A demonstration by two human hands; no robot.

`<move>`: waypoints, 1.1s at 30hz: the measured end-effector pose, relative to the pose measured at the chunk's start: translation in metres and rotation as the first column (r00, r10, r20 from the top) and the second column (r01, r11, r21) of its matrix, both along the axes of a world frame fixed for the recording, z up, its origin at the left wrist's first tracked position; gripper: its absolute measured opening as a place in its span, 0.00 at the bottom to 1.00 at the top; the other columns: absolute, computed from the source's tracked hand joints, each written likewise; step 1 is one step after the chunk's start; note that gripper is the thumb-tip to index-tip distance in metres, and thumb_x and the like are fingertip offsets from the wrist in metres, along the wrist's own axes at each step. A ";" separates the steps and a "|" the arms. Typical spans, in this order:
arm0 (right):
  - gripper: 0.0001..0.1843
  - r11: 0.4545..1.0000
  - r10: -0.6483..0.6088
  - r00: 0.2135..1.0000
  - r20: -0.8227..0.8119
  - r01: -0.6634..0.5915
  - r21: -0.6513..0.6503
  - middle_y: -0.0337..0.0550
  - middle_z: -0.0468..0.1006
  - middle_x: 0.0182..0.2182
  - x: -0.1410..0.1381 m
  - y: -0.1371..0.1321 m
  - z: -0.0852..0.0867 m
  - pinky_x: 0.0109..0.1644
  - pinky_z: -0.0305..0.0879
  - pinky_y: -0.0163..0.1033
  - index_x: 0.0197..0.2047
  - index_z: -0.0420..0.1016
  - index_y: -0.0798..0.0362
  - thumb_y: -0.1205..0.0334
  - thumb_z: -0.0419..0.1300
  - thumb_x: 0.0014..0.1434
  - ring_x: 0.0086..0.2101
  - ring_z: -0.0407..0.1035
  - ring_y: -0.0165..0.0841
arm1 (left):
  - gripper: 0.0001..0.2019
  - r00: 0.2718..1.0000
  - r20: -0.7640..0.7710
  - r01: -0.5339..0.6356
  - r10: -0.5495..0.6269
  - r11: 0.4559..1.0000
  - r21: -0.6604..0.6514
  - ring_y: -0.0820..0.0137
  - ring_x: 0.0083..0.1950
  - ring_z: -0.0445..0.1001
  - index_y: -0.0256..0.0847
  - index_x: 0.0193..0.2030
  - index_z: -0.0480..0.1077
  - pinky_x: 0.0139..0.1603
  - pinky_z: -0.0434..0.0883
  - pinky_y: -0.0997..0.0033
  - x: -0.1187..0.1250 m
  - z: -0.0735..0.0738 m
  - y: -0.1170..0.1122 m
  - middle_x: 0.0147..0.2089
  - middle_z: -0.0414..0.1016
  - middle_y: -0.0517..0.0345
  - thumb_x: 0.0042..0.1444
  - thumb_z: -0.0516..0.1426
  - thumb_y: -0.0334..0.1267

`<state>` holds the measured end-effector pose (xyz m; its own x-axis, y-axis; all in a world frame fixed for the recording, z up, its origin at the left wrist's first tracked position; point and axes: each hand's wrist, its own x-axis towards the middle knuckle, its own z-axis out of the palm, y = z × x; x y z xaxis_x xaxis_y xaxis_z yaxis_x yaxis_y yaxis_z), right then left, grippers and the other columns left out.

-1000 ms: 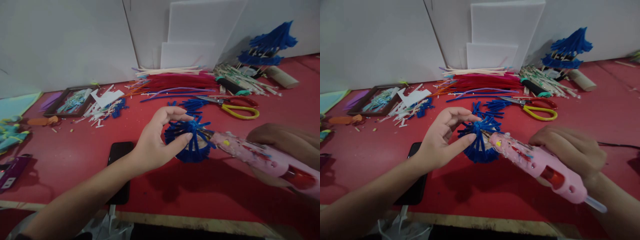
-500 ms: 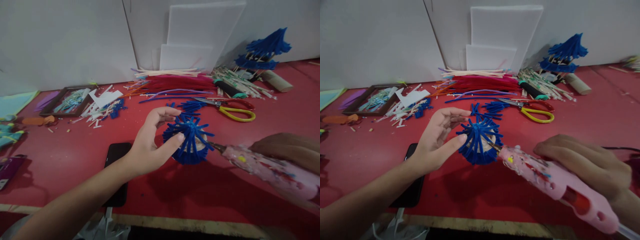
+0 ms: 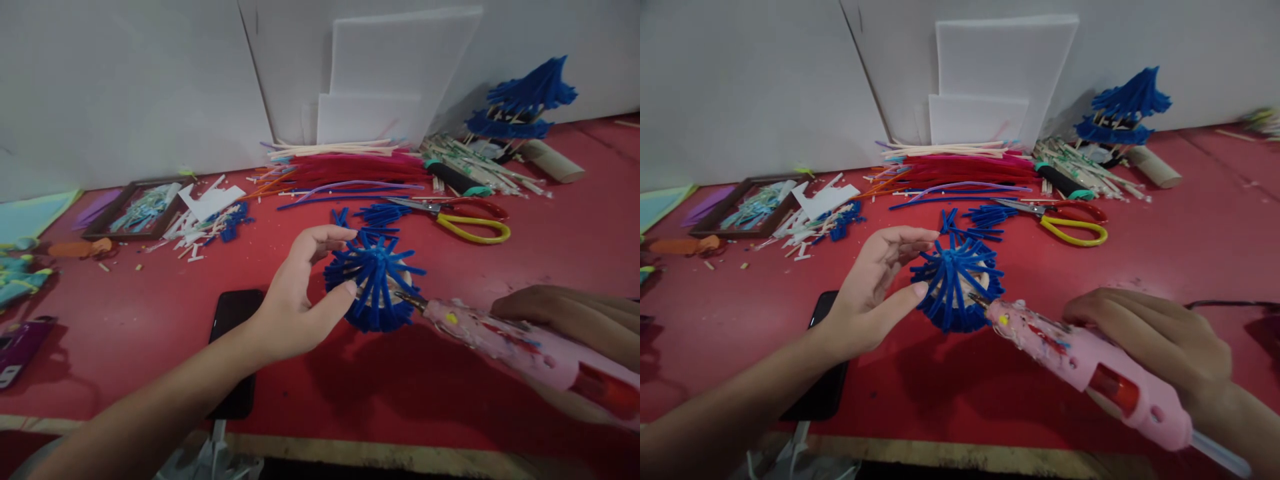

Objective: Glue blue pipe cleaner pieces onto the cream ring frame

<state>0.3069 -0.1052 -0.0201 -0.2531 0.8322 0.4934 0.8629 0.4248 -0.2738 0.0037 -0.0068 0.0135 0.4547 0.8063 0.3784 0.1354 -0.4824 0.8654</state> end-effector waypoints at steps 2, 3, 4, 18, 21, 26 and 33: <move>0.13 1.000 -0.019 1.000 -0.008 0.019 0.004 0.46 0.81 0.36 -0.003 0.000 0.001 0.45 0.75 0.46 0.47 0.69 0.41 0.51 0.44 0.73 0.36 0.78 0.43 | 0.19 1.000 -0.008 -0.003 0.003 1.000 -0.001 0.63 0.66 0.73 0.41 0.60 0.64 0.73 0.69 0.56 -0.001 -0.001 0.000 0.62 0.72 0.46 0.63 0.58 0.30; 0.13 1.000 -0.028 0.999 -0.016 0.028 0.003 0.46 0.81 0.36 -0.004 0.000 0.001 0.45 0.75 0.46 0.46 0.69 0.41 0.51 0.45 0.72 0.36 0.78 0.43 | 0.19 1.000 -0.010 -0.005 0.005 1.000 0.000 0.63 0.66 0.73 0.42 0.60 0.65 0.73 0.69 0.55 -0.001 -0.001 0.000 0.62 0.72 0.46 0.63 0.58 0.30; 0.13 0.999 -0.033 0.999 -0.023 0.033 0.003 0.46 0.81 0.36 -0.005 0.000 0.001 0.44 0.75 0.46 0.46 0.69 0.41 0.51 0.45 0.72 0.36 0.78 0.42 | 0.20 1.000 -0.010 -0.008 0.008 1.000 0.002 0.63 0.66 0.73 0.42 0.60 0.65 0.73 0.69 0.55 -0.002 -0.002 0.000 0.62 0.72 0.46 0.62 0.59 0.30; 0.09 1.000 0.019 1.000 -0.009 -0.019 0.019 0.43 0.77 0.32 -0.011 0.003 0.011 0.40 0.72 0.46 0.44 0.64 0.41 0.53 0.44 0.72 0.32 0.77 0.41 | 0.19 1.000 -0.022 -0.005 0.005 1.000 0.020 0.64 0.66 0.73 0.39 0.61 0.64 0.73 0.69 0.57 -0.002 -0.002 0.001 0.62 0.72 0.46 0.63 0.58 0.30; 0.09 0.999 0.032 0.999 -0.003 -0.031 0.023 0.42 0.77 0.31 -0.008 0.002 0.011 0.39 0.72 0.45 0.45 0.64 0.41 0.53 0.45 0.72 0.31 0.76 0.40 | 0.19 1.000 -0.027 -0.013 0.014 1.000 0.027 0.64 0.66 0.73 0.39 0.61 0.64 0.73 0.68 0.57 -0.001 0.000 0.001 0.62 0.71 0.46 0.63 0.58 0.31; 0.10 0.998 0.067 0.998 0.011 -0.067 0.020 0.43 0.78 0.32 0.002 0.000 0.006 0.39 0.74 0.46 0.47 0.66 0.40 0.51 0.46 0.73 0.29 0.75 0.40 | 0.20 1.000 -0.031 -0.006 0.007 1.000 0.020 0.63 0.67 0.72 0.41 0.61 0.64 0.74 0.67 0.55 -0.002 -0.004 0.002 0.63 0.71 0.46 0.63 0.58 0.31; 0.21 0.990 0.090 0.996 -0.001 -0.089 0.111 0.46 0.83 0.43 0.025 -0.007 -0.020 0.53 0.76 0.52 0.62 0.70 0.35 0.52 0.46 0.70 0.44 0.80 0.45 | 0.34 0.975 0.069 0.217 -0.209 0.967 -0.130 0.51 0.80 0.56 0.48 0.67 0.60 0.82 0.50 0.42 -0.018 -0.025 0.025 0.75 0.61 0.46 0.52 0.63 0.36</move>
